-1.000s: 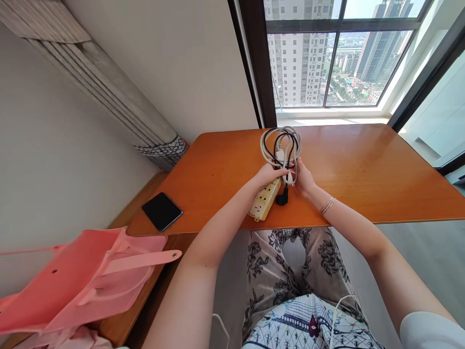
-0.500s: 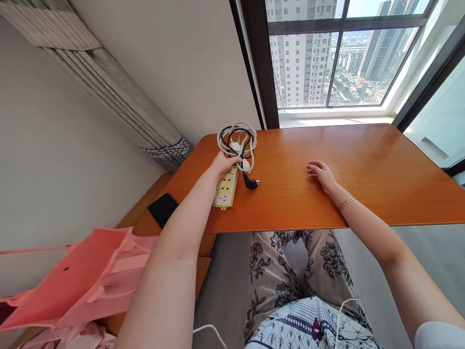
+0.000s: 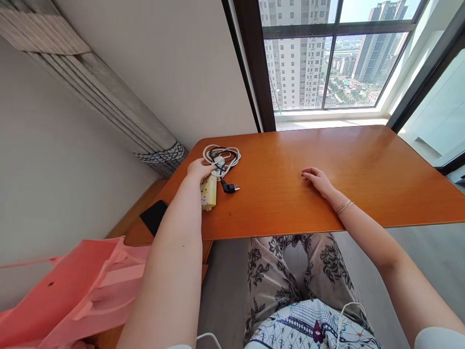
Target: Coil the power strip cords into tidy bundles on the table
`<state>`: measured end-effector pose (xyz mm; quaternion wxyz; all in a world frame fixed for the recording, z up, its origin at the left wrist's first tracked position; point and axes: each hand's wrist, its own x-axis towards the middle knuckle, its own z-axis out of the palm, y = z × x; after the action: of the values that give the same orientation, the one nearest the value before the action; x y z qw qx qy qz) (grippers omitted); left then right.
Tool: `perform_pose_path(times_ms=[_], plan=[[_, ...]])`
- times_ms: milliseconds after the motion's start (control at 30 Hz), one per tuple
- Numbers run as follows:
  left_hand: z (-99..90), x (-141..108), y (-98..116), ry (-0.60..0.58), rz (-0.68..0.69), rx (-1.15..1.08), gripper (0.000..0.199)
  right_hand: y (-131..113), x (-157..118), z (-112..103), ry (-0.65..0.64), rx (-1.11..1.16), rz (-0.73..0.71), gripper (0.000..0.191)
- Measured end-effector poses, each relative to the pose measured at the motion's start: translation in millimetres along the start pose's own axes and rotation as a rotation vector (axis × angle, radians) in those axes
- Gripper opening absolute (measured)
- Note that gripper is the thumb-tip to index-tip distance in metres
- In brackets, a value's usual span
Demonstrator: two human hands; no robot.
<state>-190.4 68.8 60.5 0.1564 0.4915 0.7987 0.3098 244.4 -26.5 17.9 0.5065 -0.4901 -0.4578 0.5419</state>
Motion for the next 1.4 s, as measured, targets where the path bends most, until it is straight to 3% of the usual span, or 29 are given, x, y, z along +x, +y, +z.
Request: perform_pose_path(times_ms=[67,167,300,433,533,600,733,833,1000,1400], plan=[[-1.5,-3.6,3.8,0.013,-0.027,0.017,0.051,0.3,0.2,0.3,-0.007,-0.005,-0.003,0.025],[0.7,-15.8,20.6,0.156,-0.018,0.039,0.085,0.7,0.8,0.7,-0.018,-0.012,-0.012,0.024],[23.1,-47.2,57.5,0.248,0.217,-0.012,0.083,0.4,0.6,0.5,-0.013,-0.007,-0.027,0.026],[69.3,-99.6,97.5,0.052,0.485,-0.145,0.071,0.5,2.6,-3.3,0.026,-0.013,-0.083,0.027],[108.1,-149.1,119.5,-0.19,0.557,-0.189,0.069,1.7,8.1,-9.2,0.078,-0.058,-0.163,0.026],[130.0,-180.4,126.9,-0.298,0.585,-0.166,0.066,3.0,12.6,-13.7,0.117,-0.121,-0.218,0.022],[155.9,-219.5,125.8,-0.374,0.655,0.016,0.054,6.4,18.0,-21.9,0.168,-0.374,-0.281,0.014],[160.6,-224.8,121.1,-0.415,0.73,0.13,0.049,9.0,17.6,-26.1,0.152,-0.655,-0.294,0.013],[159.9,-218.2,120.6,-0.383,0.728,0.113,0.048,11.2,13.8,-28.5,0.026,-1.011,-0.314,0.018],[160.7,-218.0,123.6,-0.363,0.731,0.127,0.038,10.7,13.9,-28.5,0.067,-1.003,-0.306,0.019]])
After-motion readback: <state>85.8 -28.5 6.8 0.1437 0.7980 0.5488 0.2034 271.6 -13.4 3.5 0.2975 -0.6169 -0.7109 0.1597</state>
